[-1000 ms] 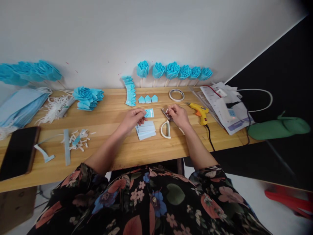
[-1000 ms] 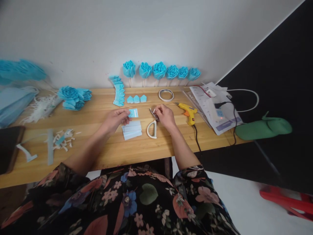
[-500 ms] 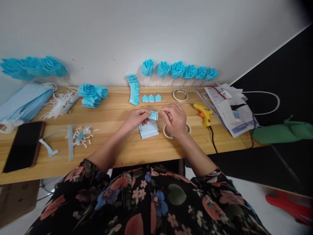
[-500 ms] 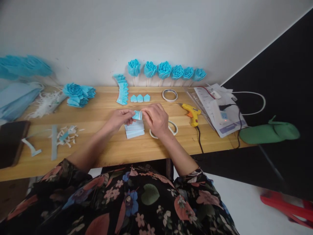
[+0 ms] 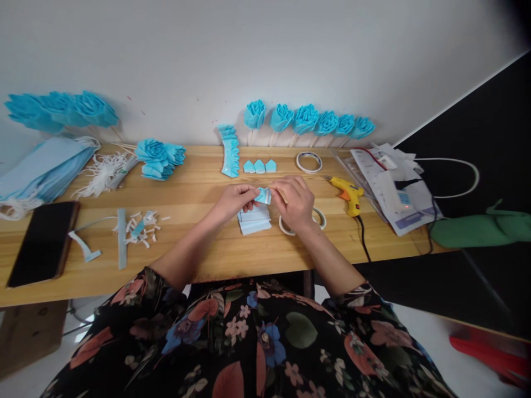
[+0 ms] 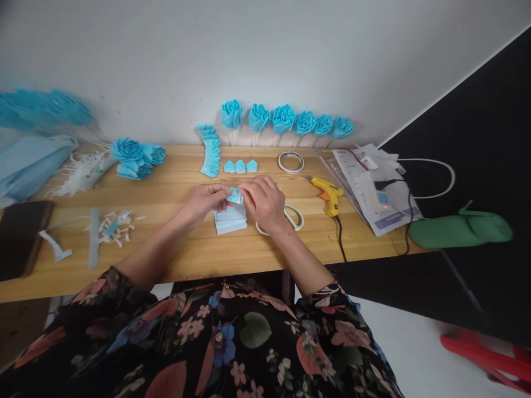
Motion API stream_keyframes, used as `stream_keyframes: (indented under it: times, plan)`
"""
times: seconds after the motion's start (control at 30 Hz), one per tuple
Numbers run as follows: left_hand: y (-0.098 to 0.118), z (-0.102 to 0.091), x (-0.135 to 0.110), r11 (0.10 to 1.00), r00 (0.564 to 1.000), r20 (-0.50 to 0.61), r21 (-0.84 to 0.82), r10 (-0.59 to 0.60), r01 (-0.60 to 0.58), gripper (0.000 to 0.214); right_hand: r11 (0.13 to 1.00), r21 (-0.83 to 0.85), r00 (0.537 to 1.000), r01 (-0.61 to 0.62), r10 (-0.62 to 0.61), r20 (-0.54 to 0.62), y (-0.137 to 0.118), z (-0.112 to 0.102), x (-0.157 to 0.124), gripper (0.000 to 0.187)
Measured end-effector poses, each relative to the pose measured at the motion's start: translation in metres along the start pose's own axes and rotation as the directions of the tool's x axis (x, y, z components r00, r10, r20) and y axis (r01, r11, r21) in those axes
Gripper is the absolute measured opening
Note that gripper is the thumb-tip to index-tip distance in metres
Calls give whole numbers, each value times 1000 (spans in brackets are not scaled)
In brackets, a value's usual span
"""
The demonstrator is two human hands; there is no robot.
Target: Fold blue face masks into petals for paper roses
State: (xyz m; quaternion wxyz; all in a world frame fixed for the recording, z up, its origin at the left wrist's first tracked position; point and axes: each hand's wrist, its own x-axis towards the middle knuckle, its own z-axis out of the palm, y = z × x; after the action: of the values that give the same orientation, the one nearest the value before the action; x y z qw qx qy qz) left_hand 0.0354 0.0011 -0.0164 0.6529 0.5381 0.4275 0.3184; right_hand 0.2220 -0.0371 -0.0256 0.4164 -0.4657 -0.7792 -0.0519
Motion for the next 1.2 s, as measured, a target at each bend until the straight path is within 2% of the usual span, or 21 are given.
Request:
stream_keyframes:
  times: [0.43,0.6,1.07,1.2]
  plan:
    - [0,0,1,999,1000,-3,-33,0,0,25,991,-52,992,124,-125,-4,-3,-2,-3,14]
    - [-1,-1,2,999,1000,-4,-39,4,-5,25,995,-21,994,102,-100,49,-3,-2,-5,16]
    - [-4,-1,3,997,1000,3,-75,-10,10,21,996,-5,993,92,-91,75,-6,-3,-4,16]
    - [-3,-1,3,997,1000,-3,-76,-5,4,24,996,32,990,84,-87,115,-7,-5,-4,15]
